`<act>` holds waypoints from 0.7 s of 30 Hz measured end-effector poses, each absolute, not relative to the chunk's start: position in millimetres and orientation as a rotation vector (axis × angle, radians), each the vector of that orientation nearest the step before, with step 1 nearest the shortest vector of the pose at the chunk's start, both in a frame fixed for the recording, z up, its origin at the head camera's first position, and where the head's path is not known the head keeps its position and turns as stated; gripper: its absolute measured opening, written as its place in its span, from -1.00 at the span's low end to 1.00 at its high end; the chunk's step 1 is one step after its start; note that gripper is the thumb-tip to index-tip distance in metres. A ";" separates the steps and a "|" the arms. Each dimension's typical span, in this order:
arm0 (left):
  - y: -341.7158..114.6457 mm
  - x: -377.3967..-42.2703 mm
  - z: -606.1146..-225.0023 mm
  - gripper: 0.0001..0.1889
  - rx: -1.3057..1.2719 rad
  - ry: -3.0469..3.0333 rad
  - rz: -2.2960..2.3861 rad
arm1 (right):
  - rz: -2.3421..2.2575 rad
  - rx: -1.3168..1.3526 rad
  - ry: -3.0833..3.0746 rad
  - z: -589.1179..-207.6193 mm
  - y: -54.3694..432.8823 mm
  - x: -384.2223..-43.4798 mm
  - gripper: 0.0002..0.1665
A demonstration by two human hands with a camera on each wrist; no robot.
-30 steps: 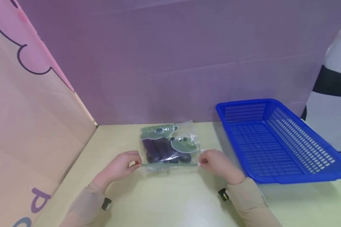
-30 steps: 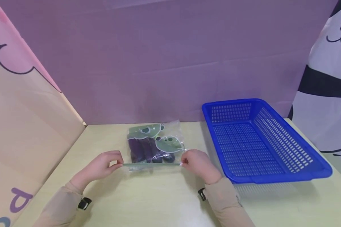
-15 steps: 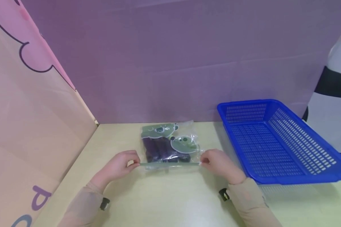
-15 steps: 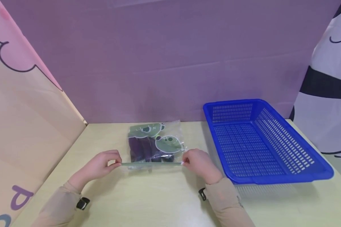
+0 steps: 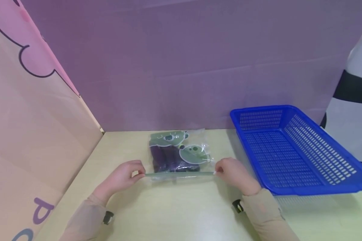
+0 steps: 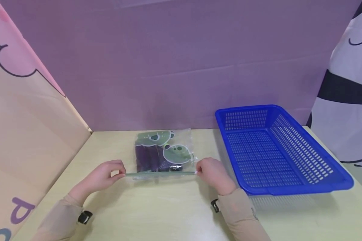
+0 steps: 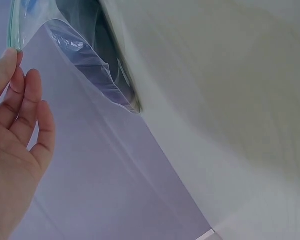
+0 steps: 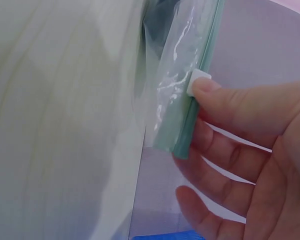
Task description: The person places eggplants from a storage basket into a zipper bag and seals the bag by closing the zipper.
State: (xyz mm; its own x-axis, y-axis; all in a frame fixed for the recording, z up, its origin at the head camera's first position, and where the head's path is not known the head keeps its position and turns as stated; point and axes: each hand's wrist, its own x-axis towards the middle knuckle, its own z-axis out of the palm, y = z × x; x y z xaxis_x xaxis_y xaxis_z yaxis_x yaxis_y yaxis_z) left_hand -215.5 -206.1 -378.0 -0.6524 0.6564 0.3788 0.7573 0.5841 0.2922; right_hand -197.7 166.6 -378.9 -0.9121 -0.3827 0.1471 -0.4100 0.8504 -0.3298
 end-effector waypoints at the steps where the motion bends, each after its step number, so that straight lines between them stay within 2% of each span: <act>1: -206.7 -215.4 -378.0 -0.81 -1.180 -2.578 -0.641 | 0.545 0.621 -2.957 -379.2 166.8 -197.6 -0.96; 21: -212.9 -218.6 -380.3 -0.84 -1.220 -2.642 -0.673 | 0.517 0.490 -3.017 -386.1 170.9 -197.9 -0.95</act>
State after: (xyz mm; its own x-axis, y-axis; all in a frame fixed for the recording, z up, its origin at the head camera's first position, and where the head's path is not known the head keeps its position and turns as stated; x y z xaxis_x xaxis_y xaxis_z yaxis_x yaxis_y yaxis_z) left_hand -218.6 -212.9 -380.3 -0.6564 0.6837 0.3190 0.7530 0.5675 0.3332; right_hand -197.9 170.9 -386.1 -0.9492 -0.3003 0.0936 -0.3144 0.8945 -0.3178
